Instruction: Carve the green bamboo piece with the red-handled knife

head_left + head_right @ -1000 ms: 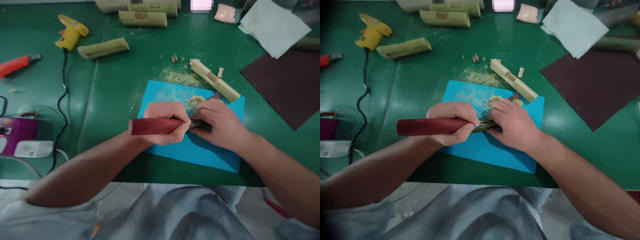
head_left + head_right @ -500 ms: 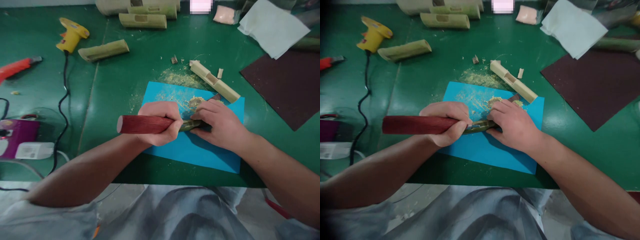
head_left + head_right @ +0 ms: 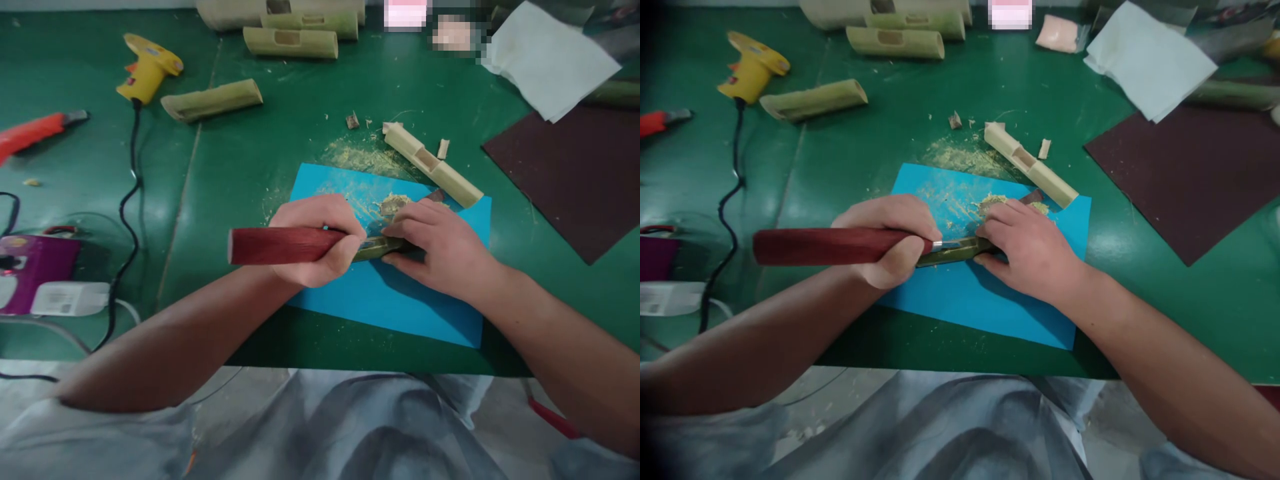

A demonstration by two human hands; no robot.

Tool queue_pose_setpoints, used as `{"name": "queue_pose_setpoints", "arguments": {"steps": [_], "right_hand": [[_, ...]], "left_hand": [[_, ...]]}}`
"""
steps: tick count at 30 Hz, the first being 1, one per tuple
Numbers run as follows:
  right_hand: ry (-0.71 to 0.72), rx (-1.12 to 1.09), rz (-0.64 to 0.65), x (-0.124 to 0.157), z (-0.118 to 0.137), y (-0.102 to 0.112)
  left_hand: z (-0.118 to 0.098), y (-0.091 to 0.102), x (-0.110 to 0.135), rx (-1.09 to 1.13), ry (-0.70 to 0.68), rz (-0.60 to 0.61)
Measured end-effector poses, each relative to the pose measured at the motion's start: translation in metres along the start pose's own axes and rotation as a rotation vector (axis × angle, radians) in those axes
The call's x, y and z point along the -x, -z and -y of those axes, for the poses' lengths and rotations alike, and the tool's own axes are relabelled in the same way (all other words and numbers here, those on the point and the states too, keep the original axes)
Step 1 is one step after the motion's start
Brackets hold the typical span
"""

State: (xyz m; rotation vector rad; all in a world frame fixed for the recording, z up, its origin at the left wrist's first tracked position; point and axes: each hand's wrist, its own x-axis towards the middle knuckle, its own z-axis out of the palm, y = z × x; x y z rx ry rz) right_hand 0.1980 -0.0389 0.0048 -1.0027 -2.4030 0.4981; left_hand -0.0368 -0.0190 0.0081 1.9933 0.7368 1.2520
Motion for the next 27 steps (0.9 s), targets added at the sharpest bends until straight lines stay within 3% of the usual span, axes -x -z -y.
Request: {"name": "queue_pose_setpoints", "arguments": {"steps": [3, 12, 16, 21, 27], "right_hand": [[-0.003, -0.001, 0.011, 0.0, 0.0, 0.001], [-0.001, 0.014, 0.022, 0.001, -0.002, 0.001], [-0.007, 0.007, 0.035, 0.0, -0.001, 0.002], [-0.044, 0.035, 0.051, -0.001, 0.001, 0.003], [-0.054, 0.027, 0.041, 0.0, 0.002, 0.003]], "left_hand": [[-0.003, -0.002, -0.005, -0.026, -0.125, 0.051], [-0.004, 0.004, -0.006, -0.028, -0.042, 0.137], [-0.011, 0.006, -0.01, -0.068, 0.139, 0.188], [-0.009, -0.001, -0.016, 0.079, 0.353, -0.019], [-0.004, 0.009, -0.02, 0.317, 0.563, 0.168]]}}
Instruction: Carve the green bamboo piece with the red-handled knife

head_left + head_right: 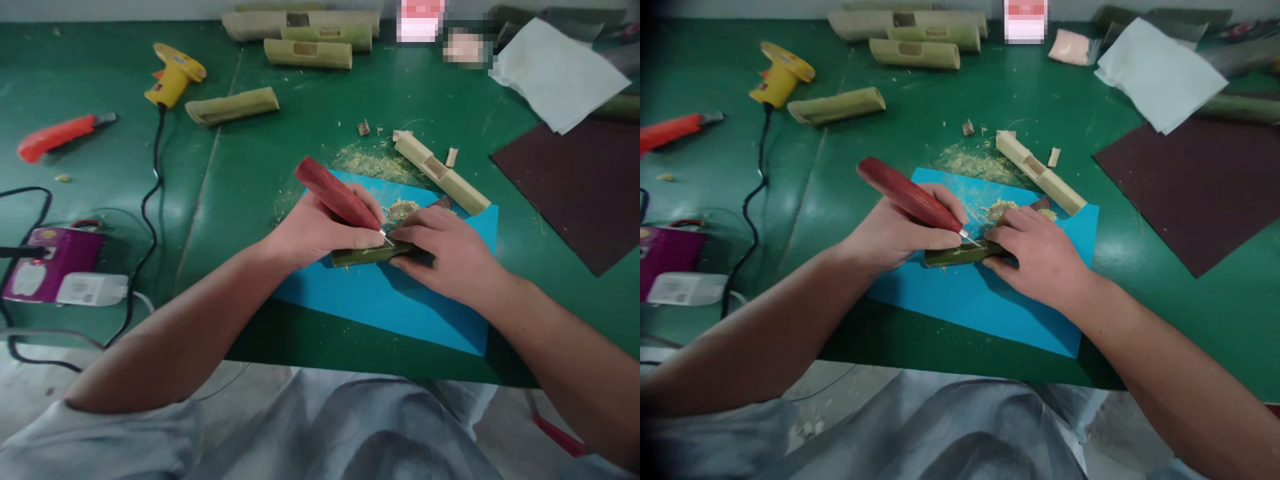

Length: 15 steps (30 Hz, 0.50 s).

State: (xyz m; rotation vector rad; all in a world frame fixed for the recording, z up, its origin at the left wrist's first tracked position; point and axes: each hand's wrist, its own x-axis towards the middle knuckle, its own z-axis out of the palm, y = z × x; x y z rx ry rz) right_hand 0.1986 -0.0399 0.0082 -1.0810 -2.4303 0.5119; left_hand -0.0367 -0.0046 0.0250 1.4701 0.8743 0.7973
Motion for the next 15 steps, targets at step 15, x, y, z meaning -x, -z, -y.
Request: {"name": "queue_pose_setpoints", "arguments": {"steps": [15], "right_hand": [[-0.04, -0.064, -0.02, 0.0027, -0.0011, -0.0006]], "left_hand": [[0.0001, 0.0089, -0.0042, 0.318, -0.007, -0.123]]}}
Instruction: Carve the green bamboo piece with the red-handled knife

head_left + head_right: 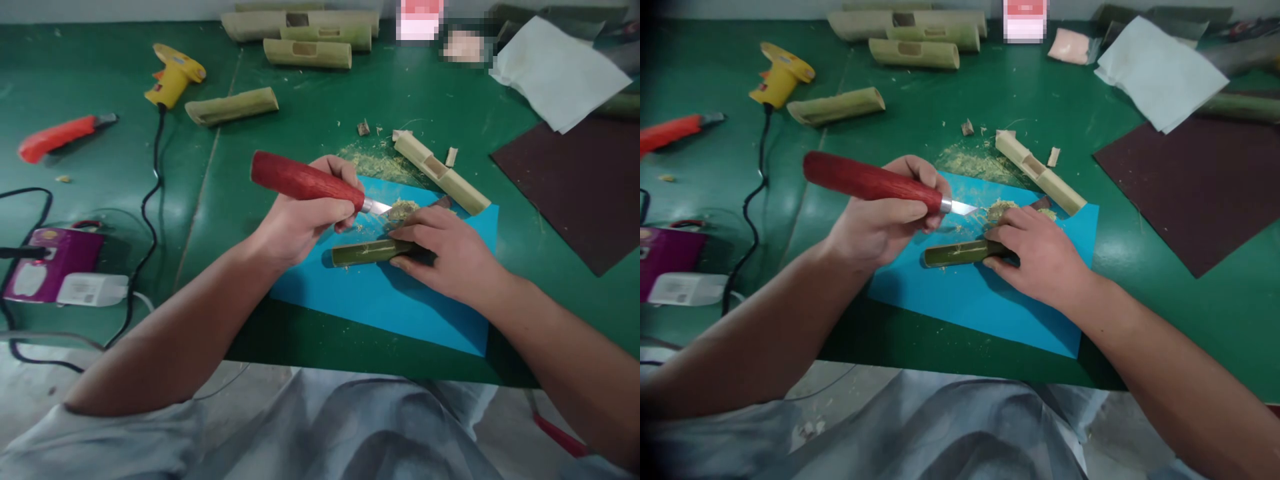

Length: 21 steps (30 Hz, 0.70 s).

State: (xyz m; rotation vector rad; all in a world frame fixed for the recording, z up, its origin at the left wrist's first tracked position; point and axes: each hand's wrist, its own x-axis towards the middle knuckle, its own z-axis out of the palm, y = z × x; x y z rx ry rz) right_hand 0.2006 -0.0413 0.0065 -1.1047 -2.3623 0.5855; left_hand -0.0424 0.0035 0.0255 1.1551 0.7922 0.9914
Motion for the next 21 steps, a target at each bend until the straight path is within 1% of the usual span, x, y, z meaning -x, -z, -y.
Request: {"name": "queue_pose_setpoints", "arguments": {"steps": [2, 5, 6, 8, 10, 12, 15, 18, 21], "right_hand": [[-0.005, 0.001, 0.004, 0.0, 0.0, 0.0], [-0.009, 0.012, 0.003, 0.001, 0.0, 0.0], [-0.01, 0.015, 0.003, 0.0, 0.0, 0.0], [-0.005, 0.012, -0.002, 0.0, 0.0, 0.0], [-0.006, 0.004, -0.006, 0.0, 0.0, 0.001], [-0.011, -0.001, -0.006, 0.0, 0.0, 0.0], [-0.008, 0.0, -0.009, 0.0, 0.0, 0.0], [0.013, 0.002, -0.009, -0.001, 0.0, 0.0], [0.014, -0.005, 0.01, -0.002, 0.0, 0.001]], "left_hand": [[0.0, 0.002, 0.0, -0.042, -0.007, 0.003], [0.004, 0.0, 0.002, -0.14, -0.056, -0.001], [0.006, -0.002, 0.002, -0.145, -0.046, -0.036], [0.011, -0.006, 0.003, -0.078, -0.088, -0.105], [0.015, -0.011, 0.004, -0.028, -0.168, -0.118], [0.019, -0.015, 0.005, -0.026, -0.235, -0.1], [0.023, -0.019, 0.007, -0.093, -0.301, -0.027], [0.024, -0.021, 0.008, -0.185, -0.31, 0.044], [0.023, -0.022, 0.007, -0.236, -0.3, 0.077]]}}
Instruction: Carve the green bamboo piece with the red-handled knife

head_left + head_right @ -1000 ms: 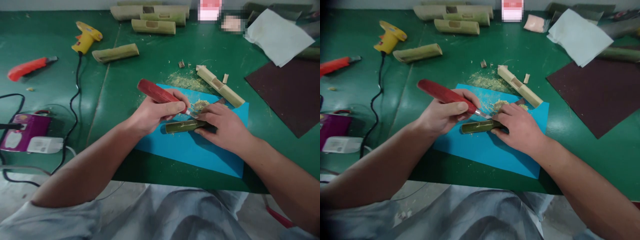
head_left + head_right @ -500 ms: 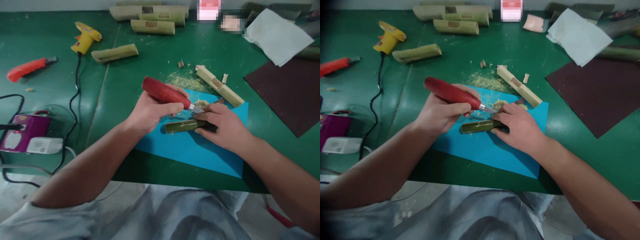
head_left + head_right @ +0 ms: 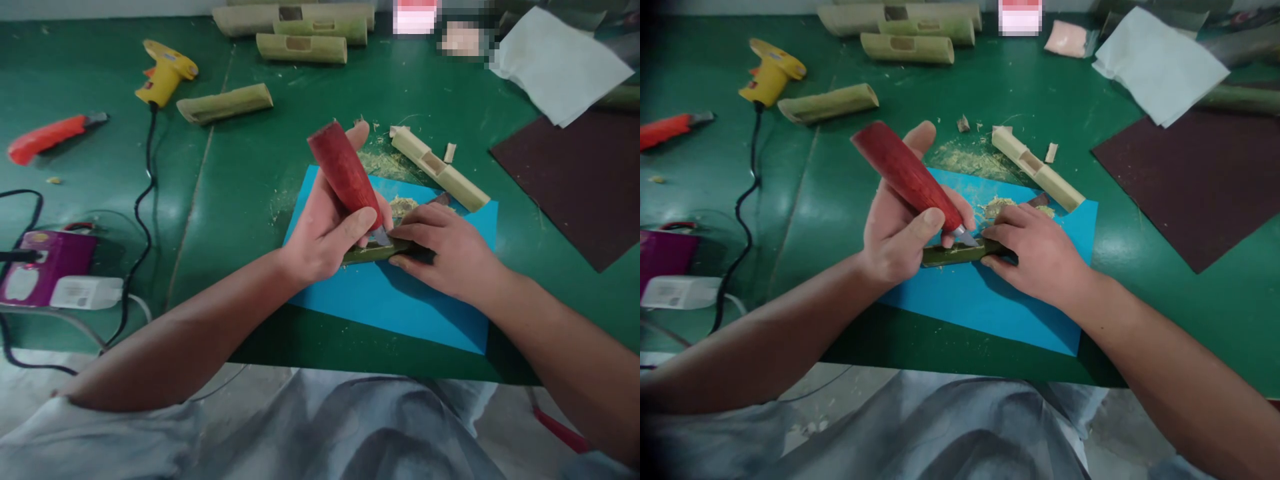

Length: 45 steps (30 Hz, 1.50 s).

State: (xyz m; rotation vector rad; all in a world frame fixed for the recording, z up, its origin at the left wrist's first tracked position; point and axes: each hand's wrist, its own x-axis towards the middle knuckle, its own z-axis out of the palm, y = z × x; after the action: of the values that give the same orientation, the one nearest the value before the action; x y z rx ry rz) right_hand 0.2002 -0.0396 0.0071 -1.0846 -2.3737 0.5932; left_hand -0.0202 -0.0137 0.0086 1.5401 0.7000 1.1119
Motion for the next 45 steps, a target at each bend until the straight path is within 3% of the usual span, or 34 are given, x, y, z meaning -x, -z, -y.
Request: {"name": "queue_pose_setpoints", "arguments": {"steps": [7, 14, 18, 29, 34, 40, 45], "right_hand": [[-0.001, -0.002, 0.014, -0.001, 0.0, 0.001], [0.014, -0.006, -0.004, 0.0, -0.001, -0.001], [0.015, 0.0, -0.007, 0.0, -0.001, -0.001], [0.026, -0.002, -0.009, -0.001, -0.001, -0.002], [0.033, -0.011, -0.025, -0.001, 0.0, -0.003], [0.049, -0.016, -0.043, -0.001, -0.001, -0.006], [0.069, -0.02, -0.06, -0.001, -0.002, -0.007]], "left_hand": [[-0.002, 0.0, -0.003, -0.025, 0.01, 0.074], [0.002, 0.002, -0.004, 0.02, -0.126, 0.144], [0.001, 0.001, -0.003, 0.012, -0.106, 0.135], [0.011, 0.007, -0.008, 0.042, -0.217, 0.205], [0.014, 0.006, -0.006, -0.065, -0.272, 0.188], [0.007, 0.0, -0.003, -0.164, -0.191, 0.151], [0.011, 0.001, -0.004, -0.175, -0.317, 0.202]]}}
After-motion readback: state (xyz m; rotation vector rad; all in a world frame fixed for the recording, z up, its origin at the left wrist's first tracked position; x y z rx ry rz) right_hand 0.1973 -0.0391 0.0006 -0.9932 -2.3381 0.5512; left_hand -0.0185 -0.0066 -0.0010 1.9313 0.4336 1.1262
